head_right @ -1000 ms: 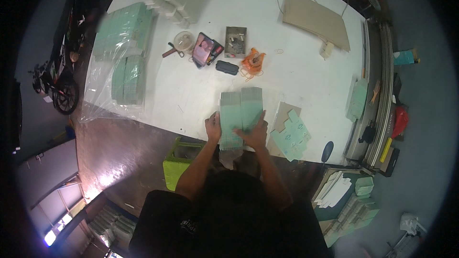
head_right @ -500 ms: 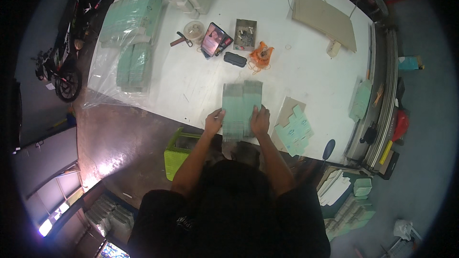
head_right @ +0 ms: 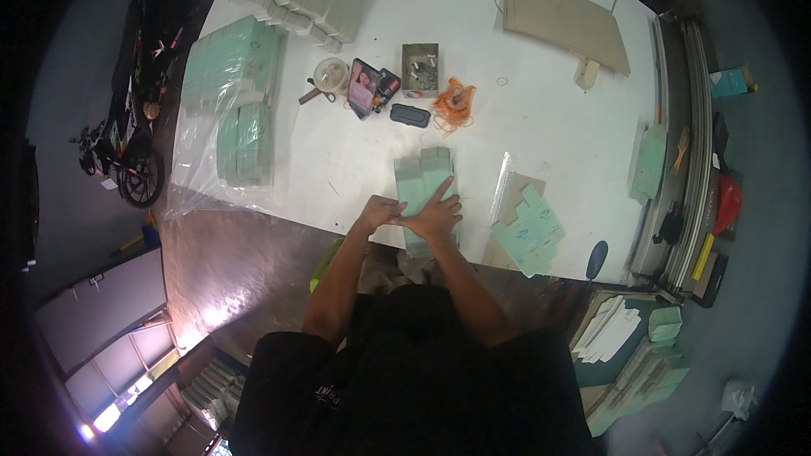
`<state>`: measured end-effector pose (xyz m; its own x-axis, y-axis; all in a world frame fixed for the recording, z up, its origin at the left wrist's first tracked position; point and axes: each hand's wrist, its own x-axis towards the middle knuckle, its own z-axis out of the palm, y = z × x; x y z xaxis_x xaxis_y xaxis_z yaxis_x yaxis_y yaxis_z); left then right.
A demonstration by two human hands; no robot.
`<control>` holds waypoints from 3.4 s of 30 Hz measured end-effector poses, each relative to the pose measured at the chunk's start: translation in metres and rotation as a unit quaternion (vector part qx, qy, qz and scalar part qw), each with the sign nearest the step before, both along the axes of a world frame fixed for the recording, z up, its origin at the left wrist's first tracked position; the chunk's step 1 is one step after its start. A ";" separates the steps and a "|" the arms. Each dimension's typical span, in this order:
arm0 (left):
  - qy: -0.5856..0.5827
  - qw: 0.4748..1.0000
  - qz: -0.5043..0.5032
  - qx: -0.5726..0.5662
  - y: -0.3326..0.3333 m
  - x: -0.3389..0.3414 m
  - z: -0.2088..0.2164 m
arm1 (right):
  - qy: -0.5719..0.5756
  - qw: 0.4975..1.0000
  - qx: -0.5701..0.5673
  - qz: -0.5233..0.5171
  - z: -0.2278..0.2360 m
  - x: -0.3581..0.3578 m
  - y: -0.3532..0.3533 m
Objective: The person repeatedly picks up stacks of light green paper, places them into a clear plastic bag on a white table, and smooths the bag to secure the contents. The person also moves a green stool and handles additional paper stacks from a nearby surface.
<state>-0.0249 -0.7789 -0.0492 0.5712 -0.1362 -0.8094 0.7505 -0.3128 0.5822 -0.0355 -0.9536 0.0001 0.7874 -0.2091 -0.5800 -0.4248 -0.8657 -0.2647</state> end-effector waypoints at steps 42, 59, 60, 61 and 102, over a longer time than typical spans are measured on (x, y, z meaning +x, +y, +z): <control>-0.341 0.695 0.238 0.587 0.568 -0.120 0.031 | 0.128 0.828 0.546 -0.002 0.138 -0.019 0.156; -0.521 0.813 0.126 0.227 0.708 -0.065 0.124 | 0.102 0.847 0.521 0.031 0.070 0.016 0.601; -0.514 0.816 0.096 0.247 0.713 -0.066 0.125 | 0.051 0.845 0.533 0.001 0.080 0.021 0.616; -0.507 0.817 0.065 0.267 0.716 -0.068 0.125 | 0.000 0.840 0.542 -0.029 0.085 0.025 0.628; -0.388 0.893 -0.217 0.075 0.787 -0.018 0.113 | -0.339 0.936 -0.066 -0.073 -0.018 0.164 0.785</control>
<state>-0.0431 0.0078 0.0640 0.8881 -0.4036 -0.2201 -0.0715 -0.5942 0.8011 0.1289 -0.1689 -0.0180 0.9226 -0.3771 0.0809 -0.3141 -0.8563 -0.4099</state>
